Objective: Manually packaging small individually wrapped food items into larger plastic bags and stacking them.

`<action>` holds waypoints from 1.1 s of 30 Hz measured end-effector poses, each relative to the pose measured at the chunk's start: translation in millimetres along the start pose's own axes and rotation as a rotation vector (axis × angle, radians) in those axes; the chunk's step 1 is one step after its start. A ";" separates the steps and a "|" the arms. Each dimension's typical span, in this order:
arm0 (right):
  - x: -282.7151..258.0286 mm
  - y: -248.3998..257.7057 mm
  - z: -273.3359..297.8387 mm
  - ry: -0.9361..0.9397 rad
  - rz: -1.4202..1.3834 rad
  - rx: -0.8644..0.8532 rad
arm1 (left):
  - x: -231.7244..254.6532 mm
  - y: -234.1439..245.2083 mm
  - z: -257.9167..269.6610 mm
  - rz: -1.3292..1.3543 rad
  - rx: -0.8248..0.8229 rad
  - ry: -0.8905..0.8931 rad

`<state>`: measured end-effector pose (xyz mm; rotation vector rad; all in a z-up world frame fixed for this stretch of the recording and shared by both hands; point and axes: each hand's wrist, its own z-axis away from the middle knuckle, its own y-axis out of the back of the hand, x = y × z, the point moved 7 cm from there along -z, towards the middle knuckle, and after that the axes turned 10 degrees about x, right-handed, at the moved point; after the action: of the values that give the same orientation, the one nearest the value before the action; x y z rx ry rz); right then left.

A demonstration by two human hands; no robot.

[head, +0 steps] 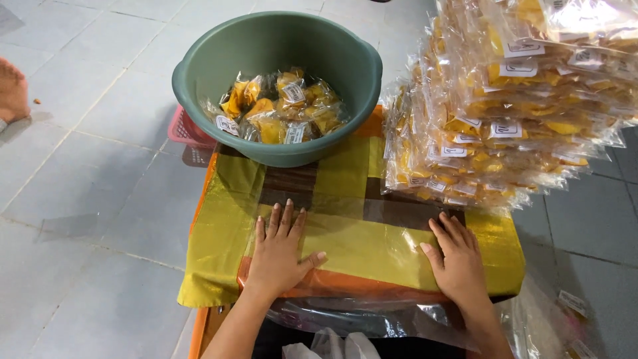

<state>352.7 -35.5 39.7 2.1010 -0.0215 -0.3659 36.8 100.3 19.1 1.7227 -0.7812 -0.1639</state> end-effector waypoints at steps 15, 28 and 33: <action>14.2 -12.4 4.1 -0.005 0.062 -0.064 | 3.9 9.3 -4.2 0.004 -0.268 0.076; -6.1 5.0 -4.6 -0.007 -0.020 -0.009 | -0.5 0.5 -1.6 -0.032 -0.010 -0.007; -4.2 4.1 -1.2 0.007 -0.012 0.003 | -0.9 -2.6 0.5 -0.024 -0.035 -0.005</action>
<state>349.5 -36.0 44.8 2.1060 -0.0059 -0.3659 36.9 100.7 16.4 1.6994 -0.7578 -0.1970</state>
